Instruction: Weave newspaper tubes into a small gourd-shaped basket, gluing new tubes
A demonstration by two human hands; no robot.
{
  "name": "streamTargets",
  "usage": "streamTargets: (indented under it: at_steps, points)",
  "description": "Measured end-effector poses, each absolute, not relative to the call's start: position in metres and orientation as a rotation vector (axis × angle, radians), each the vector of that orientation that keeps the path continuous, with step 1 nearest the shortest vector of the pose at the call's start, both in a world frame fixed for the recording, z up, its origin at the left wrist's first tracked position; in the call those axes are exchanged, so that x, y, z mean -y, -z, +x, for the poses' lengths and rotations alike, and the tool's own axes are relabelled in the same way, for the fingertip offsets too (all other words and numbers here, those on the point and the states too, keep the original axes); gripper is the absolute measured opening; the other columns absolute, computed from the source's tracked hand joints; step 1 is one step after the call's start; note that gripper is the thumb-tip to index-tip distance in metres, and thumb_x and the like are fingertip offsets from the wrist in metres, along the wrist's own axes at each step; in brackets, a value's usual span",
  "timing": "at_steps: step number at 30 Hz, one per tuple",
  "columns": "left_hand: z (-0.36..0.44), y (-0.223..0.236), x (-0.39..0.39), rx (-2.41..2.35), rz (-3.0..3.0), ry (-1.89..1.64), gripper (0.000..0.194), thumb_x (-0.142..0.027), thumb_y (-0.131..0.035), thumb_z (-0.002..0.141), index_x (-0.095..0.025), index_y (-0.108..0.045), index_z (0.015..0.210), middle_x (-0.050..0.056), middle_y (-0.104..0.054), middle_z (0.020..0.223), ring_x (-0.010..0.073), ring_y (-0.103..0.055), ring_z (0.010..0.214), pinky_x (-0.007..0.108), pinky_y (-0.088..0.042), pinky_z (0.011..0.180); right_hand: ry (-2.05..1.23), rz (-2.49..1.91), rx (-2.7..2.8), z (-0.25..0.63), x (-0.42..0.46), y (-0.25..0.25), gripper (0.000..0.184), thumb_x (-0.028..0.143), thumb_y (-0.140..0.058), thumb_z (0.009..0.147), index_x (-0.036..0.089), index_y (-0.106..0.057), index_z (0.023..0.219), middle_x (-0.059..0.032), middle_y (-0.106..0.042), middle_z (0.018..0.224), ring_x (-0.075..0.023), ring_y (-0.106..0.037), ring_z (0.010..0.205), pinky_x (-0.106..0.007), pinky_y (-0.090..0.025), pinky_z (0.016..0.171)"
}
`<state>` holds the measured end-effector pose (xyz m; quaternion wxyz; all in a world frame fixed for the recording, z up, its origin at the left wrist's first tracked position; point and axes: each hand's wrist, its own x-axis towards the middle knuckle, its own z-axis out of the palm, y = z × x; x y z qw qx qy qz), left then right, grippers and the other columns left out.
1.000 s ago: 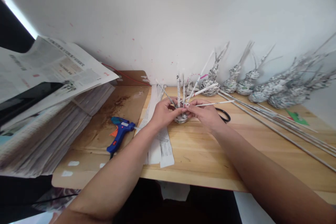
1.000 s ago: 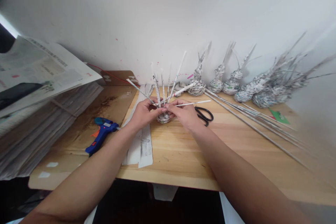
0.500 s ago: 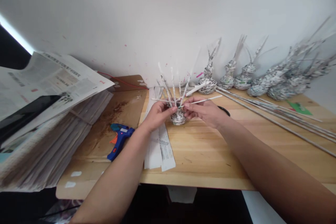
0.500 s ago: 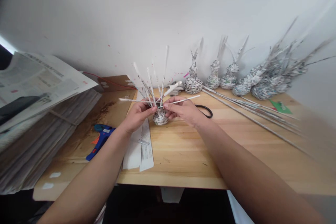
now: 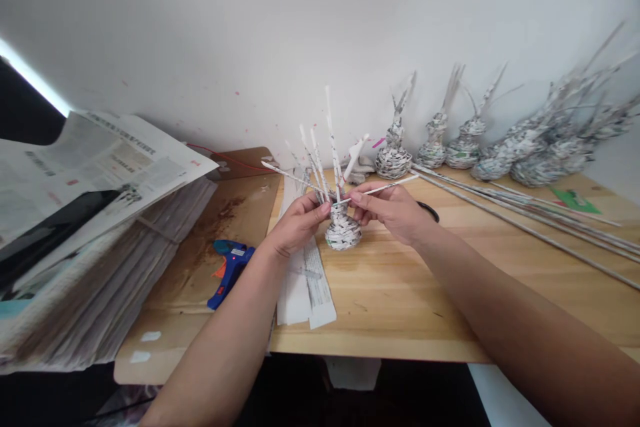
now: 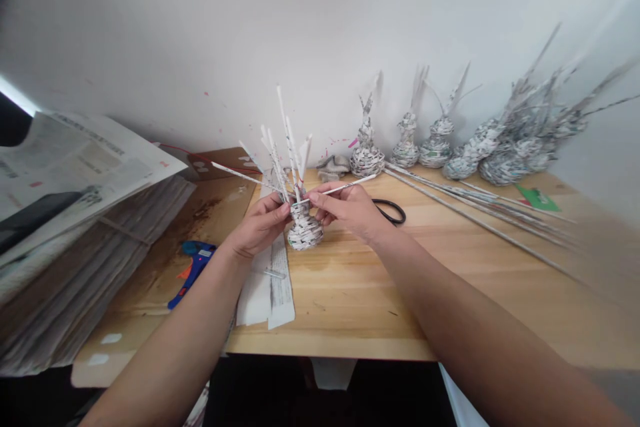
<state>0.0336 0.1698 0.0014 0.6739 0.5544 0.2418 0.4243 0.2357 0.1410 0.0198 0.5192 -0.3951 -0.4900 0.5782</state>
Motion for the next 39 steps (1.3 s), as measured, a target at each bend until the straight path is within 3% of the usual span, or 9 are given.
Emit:
streamTargets:
  at_steps: [12, 27, 35, 39]
  points:
    - [0.031, 0.009, -0.176, -0.489, 1.394, -0.912, 0.031, -0.040, -0.079, 0.085, -0.017, -0.074, 0.104, 0.009, -0.076, 0.105, 0.0226, -0.068, 0.100, 0.034, -0.047, 0.093, -1.438, -0.976, 1.218, 0.237, -0.145, -0.015, 0.049, 0.060, -0.089, 0.062, 0.016, -0.073, 0.078, 0.0003, -0.068, 0.060, -0.0105, -0.060, 0.055, -0.024, -0.050, 0.054]
    - [0.029, 0.017, -0.182, -0.538, 1.534, -0.937, 0.031, -0.042, -0.078, 0.086, -0.018, -0.070, 0.103, 0.007, -0.075, 0.102, 0.0206, -0.066, 0.096, 0.033, -0.048, 0.090, -1.432, -0.999, 1.136, 0.234, -0.147, -0.008, 0.038, 0.040, -0.091, 0.067, 0.020, -0.067, 0.089, 0.0019, -0.070, 0.065, -0.0128, -0.067, 0.057, -0.023, -0.055, 0.051]
    - [0.030, 0.010, -0.180, -0.582, 1.597, -0.884, 0.037, -0.051, -0.074, 0.087, -0.016, -0.069, 0.100, 0.008, -0.074, 0.098, 0.0217, -0.066, 0.094, 0.034, -0.048, 0.088, -1.448, -1.005, 1.157, 0.235, -0.150, -0.005, 0.043, 0.046, -0.093, 0.061, 0.019, -0.070, 0.086, 0.0015, -0.071, 0.063, -0.0122, -0.066, 0.054, -0.023, -0.055, 0.050]
    - [0.032, 0.008, -0.178, -0.582, 1.515, -0.948, 0.037, -0.045, -0.080, 0.082, -0.017, -0.067, 0.102, 0.006, -0.072, 0.099, 0.0208, -0.065, 0.095, 0.033, -0.048, 0.090, -1.425, -1.030, 1.152, 0.233, -0.150, -0.003, 0.046, 0.050, -0.093, 0.059, 0.018, -0.069, 0.082, 0.0011, -0.070, 0.059, -0.0119, -0.065, 0.053, -0.022, -0.054, 0.050]
